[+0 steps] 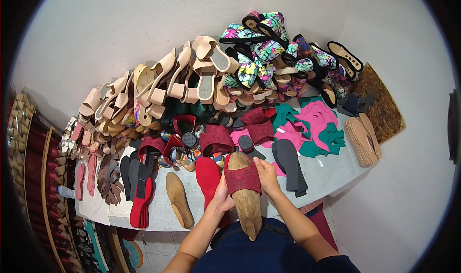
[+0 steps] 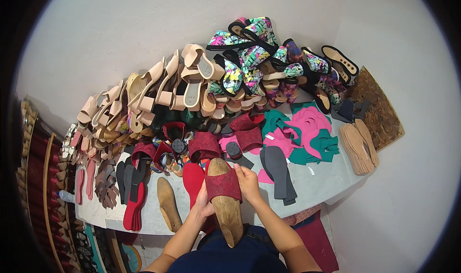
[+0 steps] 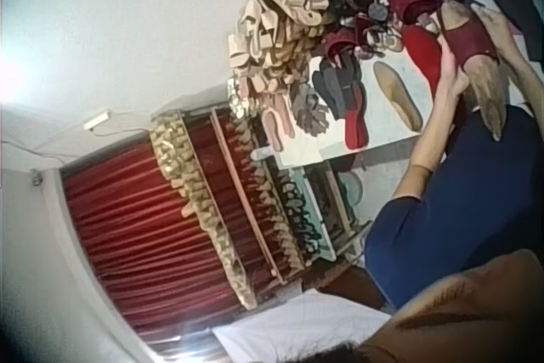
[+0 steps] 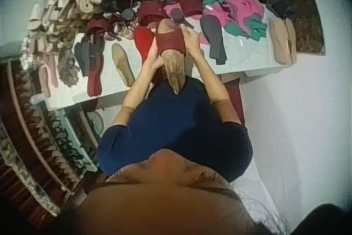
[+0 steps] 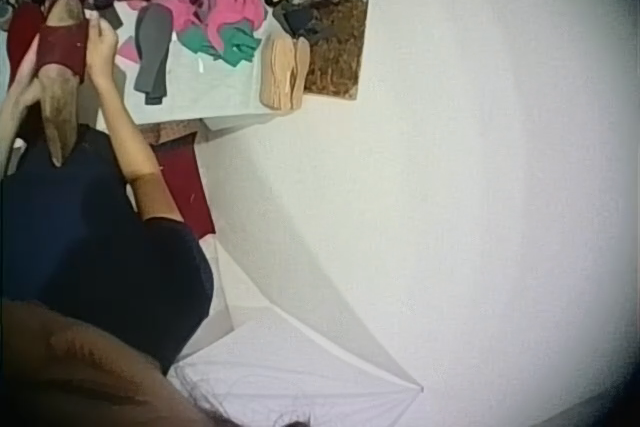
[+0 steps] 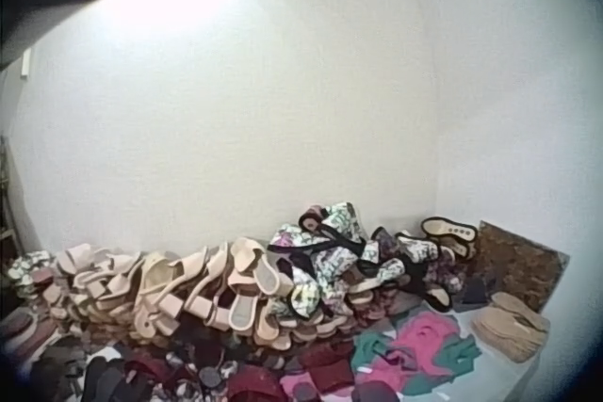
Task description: Assembling shoe uppers onto shoe lasts and checking components at a manufacturing table.
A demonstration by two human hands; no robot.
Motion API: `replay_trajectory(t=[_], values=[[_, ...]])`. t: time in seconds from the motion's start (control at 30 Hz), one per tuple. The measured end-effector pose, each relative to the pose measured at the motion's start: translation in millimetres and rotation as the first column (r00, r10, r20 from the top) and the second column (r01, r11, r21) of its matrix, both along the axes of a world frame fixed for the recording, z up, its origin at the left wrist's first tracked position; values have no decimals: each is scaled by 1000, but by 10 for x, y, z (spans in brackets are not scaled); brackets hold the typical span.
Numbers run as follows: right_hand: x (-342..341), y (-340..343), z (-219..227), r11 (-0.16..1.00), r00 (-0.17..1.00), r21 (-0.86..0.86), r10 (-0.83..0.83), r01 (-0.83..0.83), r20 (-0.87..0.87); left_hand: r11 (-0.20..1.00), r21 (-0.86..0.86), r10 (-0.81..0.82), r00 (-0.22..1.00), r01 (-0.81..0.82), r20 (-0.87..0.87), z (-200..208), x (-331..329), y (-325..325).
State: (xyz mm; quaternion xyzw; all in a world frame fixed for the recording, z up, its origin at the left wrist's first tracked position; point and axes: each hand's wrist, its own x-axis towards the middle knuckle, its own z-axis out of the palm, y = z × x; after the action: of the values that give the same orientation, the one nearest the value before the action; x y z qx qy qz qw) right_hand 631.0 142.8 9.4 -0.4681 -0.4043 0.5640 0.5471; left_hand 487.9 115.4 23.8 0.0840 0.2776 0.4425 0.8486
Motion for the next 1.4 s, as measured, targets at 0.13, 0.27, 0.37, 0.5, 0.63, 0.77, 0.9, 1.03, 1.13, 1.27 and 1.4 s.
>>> replay_trajectory(t=[0.13,0.27,0.37,0.5,0.63,0.77,0.9,1.03,1.13,1.27,1.4], values=[[-5,-5,68,999,997,-18,40,-41,-66,999,-1,-48,997,48,57,-38,-28,25],[51,12,-93,1000,1000,0,26,-26,14,964,102,267,899,-247,-346,-15,87,35],[18,10,-71,1000,997,19,19,-21,79,903,320,424,704,-285,-569,-80,23,22],[13,24,-56,998,989,43,-52,46,135,947,306,294,642,-96,-708,222,-118,8],[27,48,-165,998,976,56,-44,32,213,932,357,249,594,68,-764,66,-200,120],[43,45,-231,998,976,37,-62,55,207,928,373,260,694,14,-672,40,-113,145],[49,11,-169,995,978,9,-101,101,184,947,320,230,736,-19,-637,25,-7,29],[86,-5,-180,991,972,0,-128,131,195,942,310,267,846,-128,-462,28,63,-199],[93,-5,-278,986,973,-17,-159,164,165,959,204,244,941,-198,-233,58,66,-284],[47,-12,-304,988,980,-59,-132,142,146,962,148,233,972,-228,-16,-94,75,-329],[46,-28,-225,993,993,-61,-101,104,60,939,300,142,984,-168,106,-150,9,-427]])
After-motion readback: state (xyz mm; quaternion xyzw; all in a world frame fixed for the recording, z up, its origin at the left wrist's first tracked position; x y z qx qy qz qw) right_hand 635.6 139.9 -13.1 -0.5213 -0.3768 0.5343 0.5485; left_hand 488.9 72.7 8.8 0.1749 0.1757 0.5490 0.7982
